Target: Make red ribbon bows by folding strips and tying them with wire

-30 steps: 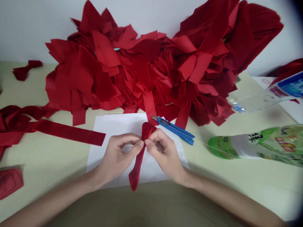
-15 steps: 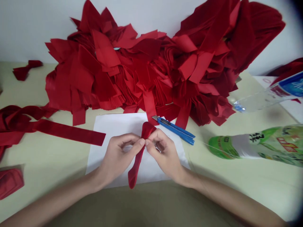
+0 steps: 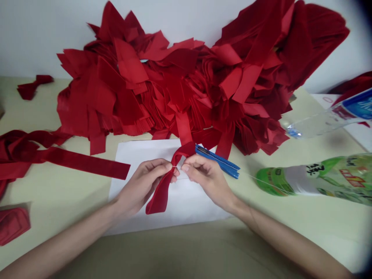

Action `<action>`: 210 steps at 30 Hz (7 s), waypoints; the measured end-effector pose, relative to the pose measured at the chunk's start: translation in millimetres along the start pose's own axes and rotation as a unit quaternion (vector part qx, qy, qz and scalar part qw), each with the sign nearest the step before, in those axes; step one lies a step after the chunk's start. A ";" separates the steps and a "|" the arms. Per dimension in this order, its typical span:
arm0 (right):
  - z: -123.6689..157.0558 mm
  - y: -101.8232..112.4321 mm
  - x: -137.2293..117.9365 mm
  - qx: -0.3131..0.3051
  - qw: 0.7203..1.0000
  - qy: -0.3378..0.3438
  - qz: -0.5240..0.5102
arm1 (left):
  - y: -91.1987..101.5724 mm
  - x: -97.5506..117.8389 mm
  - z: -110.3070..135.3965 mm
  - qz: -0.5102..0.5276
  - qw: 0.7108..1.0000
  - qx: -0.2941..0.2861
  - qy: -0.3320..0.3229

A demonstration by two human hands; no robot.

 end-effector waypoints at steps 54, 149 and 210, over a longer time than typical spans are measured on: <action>-7.1 24.9 -15.3 -0.087 0.984 -0.054 0.148 | 12.1 10.0 -7.0 0.019 0.998 0.022 0.055; 15.8 20.2 -43.5 -0.014 0.948 0.127 0.290 | 6.6 4.2 -5.1 -0.022 0.998 -0.038 0.046; 12.6 2.5 -17.0 -0.092 0.964 -0.036 0.245 | 3.4 -2.9 18.6 -0.663 0.613 0.093 -0.419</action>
Point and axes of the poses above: each hand's wrist, its own z-axis away from the middle knuckle, its own y-axis out of the back of the hand, x = y × z, the point moved 2 cm from there along -z, towards the middle knuckle
